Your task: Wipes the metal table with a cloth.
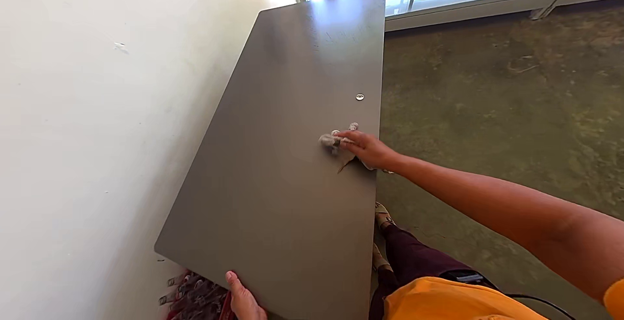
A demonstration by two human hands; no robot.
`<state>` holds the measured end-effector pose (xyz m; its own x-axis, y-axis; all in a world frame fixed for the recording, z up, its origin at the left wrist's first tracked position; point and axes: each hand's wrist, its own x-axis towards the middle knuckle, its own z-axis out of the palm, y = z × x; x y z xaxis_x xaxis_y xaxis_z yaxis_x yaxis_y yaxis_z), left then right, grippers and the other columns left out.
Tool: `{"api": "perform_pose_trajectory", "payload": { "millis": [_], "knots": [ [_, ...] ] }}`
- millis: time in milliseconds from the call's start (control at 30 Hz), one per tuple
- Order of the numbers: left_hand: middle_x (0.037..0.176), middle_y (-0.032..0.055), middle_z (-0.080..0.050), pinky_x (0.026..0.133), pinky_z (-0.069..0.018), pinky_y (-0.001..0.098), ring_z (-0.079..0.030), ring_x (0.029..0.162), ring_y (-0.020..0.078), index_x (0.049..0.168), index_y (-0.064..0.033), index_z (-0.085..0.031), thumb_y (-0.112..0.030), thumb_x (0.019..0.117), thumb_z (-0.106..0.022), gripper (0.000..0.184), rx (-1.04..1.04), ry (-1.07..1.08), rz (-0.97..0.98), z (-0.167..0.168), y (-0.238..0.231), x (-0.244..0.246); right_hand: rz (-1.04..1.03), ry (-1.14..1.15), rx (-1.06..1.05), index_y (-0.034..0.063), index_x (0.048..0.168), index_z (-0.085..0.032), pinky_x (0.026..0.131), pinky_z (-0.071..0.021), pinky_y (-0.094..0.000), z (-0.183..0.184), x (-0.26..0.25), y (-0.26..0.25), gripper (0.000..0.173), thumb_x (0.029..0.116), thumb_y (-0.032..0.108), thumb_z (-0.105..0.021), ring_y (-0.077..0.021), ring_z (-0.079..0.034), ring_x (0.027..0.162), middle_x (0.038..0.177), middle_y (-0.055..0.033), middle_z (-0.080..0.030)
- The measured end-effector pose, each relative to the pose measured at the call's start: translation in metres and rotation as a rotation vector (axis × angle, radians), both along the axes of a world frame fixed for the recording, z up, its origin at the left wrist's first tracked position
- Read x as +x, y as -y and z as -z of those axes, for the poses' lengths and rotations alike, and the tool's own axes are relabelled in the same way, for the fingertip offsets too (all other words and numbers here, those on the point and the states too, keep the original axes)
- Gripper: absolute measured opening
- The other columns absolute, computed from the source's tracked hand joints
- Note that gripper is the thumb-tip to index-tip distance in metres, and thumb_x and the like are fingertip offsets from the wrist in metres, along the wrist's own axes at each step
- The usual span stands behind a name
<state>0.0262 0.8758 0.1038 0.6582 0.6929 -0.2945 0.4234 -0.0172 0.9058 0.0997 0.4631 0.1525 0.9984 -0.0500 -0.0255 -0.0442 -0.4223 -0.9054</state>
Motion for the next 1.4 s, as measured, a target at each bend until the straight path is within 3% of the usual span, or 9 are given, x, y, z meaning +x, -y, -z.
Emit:
{"api": "perform_pose_trajectory", "payload": {
  "millis": [100,233,533,767,933,1067,1167,1233,1400],
  "knots": [
    [0.107,0.012,-0.067,0.085,-0.0542,0.033,-0.065,0.093,0.0096,0.125,0.0007,-0.061,-0.051,0.1075,-0.04,0.058,0.024,-0.03,-0.021,0.001,0.002,0.0,0.087,-0.162,0.488,0.0089,0.141,-0.054,0.083,-0.0592,-0.032,-0.028,0.002,0.005,0.037,0.1107,0.026,-0.043,-0.0121,-0.07,0.091,0.107,-0.0076,-0.07],
    [0.103,0.0135,-0.067,0.083,-0.0545,0.0329,-0.066,0.089,0.0105,0.125,0.0025,-0.06,-0.048,0.1082,-0.041,0.057,0.059,-0.031,-0.023,-0.001,0.002,0.003,0.185,0.027,0.065,-0.0011,0.14,-0.057,0.105,-0.0472,-0.0488,0.001,-0.006,0.02,0.041,0.1104,0.025,-0.046,-0.0317,-0.06,0.122,0.137,-0.0225,-0.059],
    [0.152,0.0422,-0.033,0.119,-0.0233,0.0614,-0.03,0.143,0.0576,0.139,0.0199,-0.045,-0.018,0.0985,-0.059,0.057,0.778,0.217,0.291,0.002,0.003,-0.003,-0.038,0.008,-0.057,-0.0035,0.118,-0.069,0.088,-0.0532,-0.0413,-0.004,-0.011,0.005,0.023,0.1015,0.011,-0.063,-0.0241,-0.065,0.094,0.105,-0.0168,-0.067],
    [0.151,0.0197,-0.048,0.115,-0.0392,0.0329,-0.044,0.142,0.0154,0.147,0.0083,-0.041,-0.044,0.0994,-0.063,0.074,0.262,0.711,0.954,-0.111,0.122,0.006,-0.635,0.11,0.34,0.0028,0.107,-0.07,0.074,-0.0541,-0.0144,-0.098,-0.019,-0.039,0.021,0.1053,0.018,-0.056,0.0044,-0.064,0.079,0.087,0.0057,-0.069],
    [0.117,0.0094,-0.071,0.09,-0.0583,0.0222,-0.069,0.103,0.0046,0.133,0.0115,-0.054,-0.004,0.095,-0.063,0.042,0.038,0.57,1.06,-0.129,0.13,0.011,-0.523,0.319,0.329,0.0039,0.109,-0.069,0.068,-0.0585,-0.0184,-0.146,-0.011,-0.031,0.018,0.1049,0.012,-0.053,-0.0025,-0.068,0.076,0.086,0.0024,-0.071],
    [0.15,0.0216,-0.048,0.105,-0.0476,0.0348,-0.049,0.138,0.0201,0.153,0.0068,-0.035,-0.043,0.0946,-0.064,0.082,0.136,0.362,0.888,-0.099,0.09,0.012,-0.129,0.243,-0.186,0.003,0.135,-0.061,0.092,-0.0538,-0.0486,-0.104,-0.003,-0.036,0.043,0.1004,0.028,-0.066,-0.0321,-0.062,0.111,0.122,-0.0185,-0.063],
    [0.15,0.0262,-0.045,0.107,-0.0451,0.0359,-0.049,0.136,0.023,0.146,0.0113,-0.04,-0.028,0.1038,-0.049,0.059,0.111,0.369,0.582,-0.074,0.088,0.008,-0.249,-0.025,-0.299,0.0083,0.154,-0.045,0.118,-0.0225,-0.0698,-0.039,-0.019,-0.098,0.071,0.101,0.055,-0.054,-0.0486,-0.028,0.149,0.159,-0.0263,-0.037],
    [0.148,0.0283,-0.046,0.108,-0.0442,0.0357,-0.049,0.136,0.0232,0.142,0.0147,-0.044,-0.024,0.1057,-0.044,0.053,0.148,0.409,0.471,-0.061,0.088,0.004,-0.453,-0.014,-0.457,0.0138,0.161,-0.034,0.117,0.0004,-0.077,0.012,-0.045,-0.146,0.08,0.1014,0.067,-0.036,-0.0521,-0.006,0.155,0.167,-0.0273,-0.019],
    [0.149,0.0325,-0.044,0.109,-0.0452,0.0367,-0.048,0.139,0.0247,0.139,0.0175,-0.045,-0.026,0.1064,-0.042,0.054,0.332,0.4,0.42,-0.045,0.045,-0.04,-0.51,0.208,-0.633,0.0234,0.159,-0.04,0.118,-0.0032,-0.0757,0.046,-0.023,-0.105,0.069,0.1049,0.063,-0.026,-0.0425,-0.014,0.157,0.167,-0.0154,-0.028]
  ]
}}
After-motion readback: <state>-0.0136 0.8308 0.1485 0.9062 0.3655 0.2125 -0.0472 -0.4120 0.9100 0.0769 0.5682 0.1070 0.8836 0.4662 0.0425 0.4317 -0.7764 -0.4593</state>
